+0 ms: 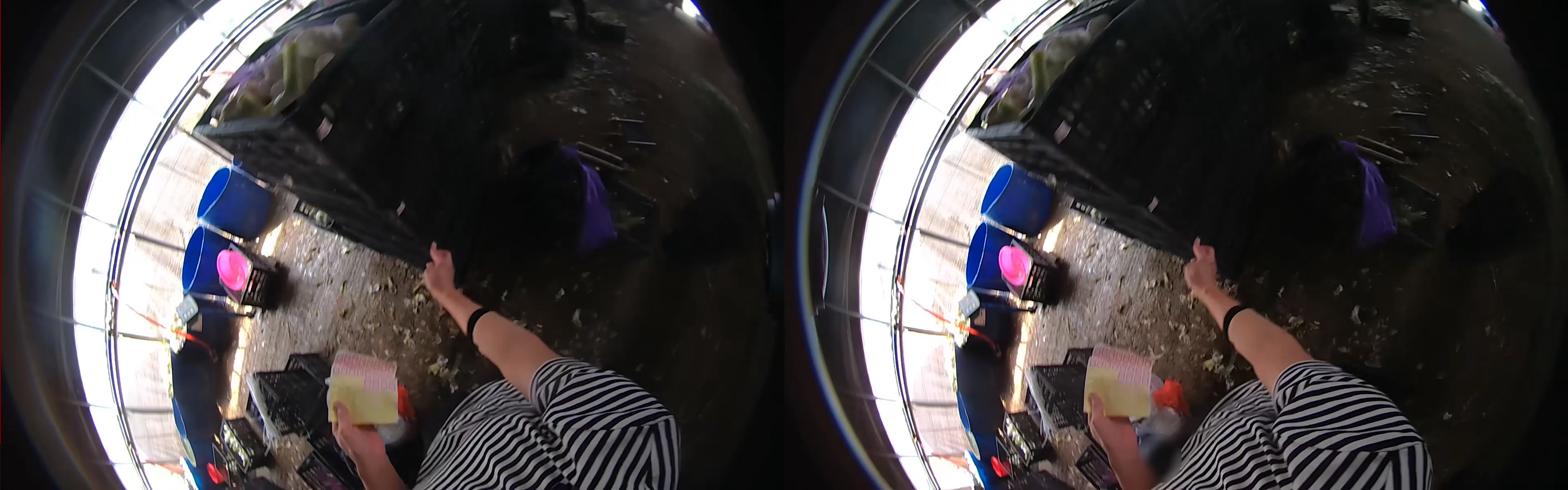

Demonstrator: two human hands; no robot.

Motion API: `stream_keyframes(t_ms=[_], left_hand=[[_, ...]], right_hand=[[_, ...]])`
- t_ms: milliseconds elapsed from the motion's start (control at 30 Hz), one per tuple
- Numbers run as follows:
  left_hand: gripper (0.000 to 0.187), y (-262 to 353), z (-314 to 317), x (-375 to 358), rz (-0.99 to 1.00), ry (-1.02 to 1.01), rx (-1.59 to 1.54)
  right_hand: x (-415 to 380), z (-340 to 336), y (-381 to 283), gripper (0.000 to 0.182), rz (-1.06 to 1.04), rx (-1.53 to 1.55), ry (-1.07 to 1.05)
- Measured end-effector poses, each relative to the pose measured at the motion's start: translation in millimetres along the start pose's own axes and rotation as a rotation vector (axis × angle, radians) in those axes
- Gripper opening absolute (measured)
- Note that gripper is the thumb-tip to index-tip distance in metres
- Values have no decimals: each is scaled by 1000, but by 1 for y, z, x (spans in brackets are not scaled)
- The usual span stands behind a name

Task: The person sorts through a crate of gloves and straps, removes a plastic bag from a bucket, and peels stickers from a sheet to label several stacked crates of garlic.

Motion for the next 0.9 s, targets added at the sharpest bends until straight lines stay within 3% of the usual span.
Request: stream_keyframes(t_ms=[33,67,100,167,233,300,333,400,500,700,800,833,900], left_hand=[[39,1,8,-2,-9,13,1],[37,-1,12,1,5,-18,-10],[37,0,26,-3,-5,-29,-27],[33,-1,47,-6,-13,-58,-67],[33,-7,56,-4,-22,-50,-62],[33,-13,66,-5,-38,-60,-54],[34,-14,72,-7,-35,-82,-45],[35,-18,85,-11,-35,-116,-38],[34,-24,94,-14,-18,-144,-27],[42,-34,99,-22,-46,-193,140],[42,-45,88,-17,-59,-160,183],[42,-46,87,-17,-68,-168,189],[41,-48,78,-16,-93,-71,191]], right_hand=[[13,8,16,45,295,284,-439],[8,-28,-9,41,474,149,-611],[4,-34,-18,35,313,-15,-296],[-13,-70,-70,26,112,376,-394],[-39,-122,-132,23,95,686,-841],[-63,-143,-153,21,-88,727,-1019],[-64,-159,-162,21,-92,724,-1006],[-70,-184,-181,25,-480,340,-994],[-73,-184,-173,25,-527,329,-938],[-73,-173,-146,16,-254,478,-960],[-84,-158,-123,13,48,555,-1064],[-84,-154,-116,13,56,557,-1053],[-92,-134,-87,10,513,709,-1143]])
Point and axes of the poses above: each hand's wrist, its own x-axis towards the middle knuckle, its own z-axis out of the palm, y = z × x, the point moved 4 cm from there along x, towards the middle knuckle, and after that the axes turned 9 degrees about -x, right-handed, at the moved point
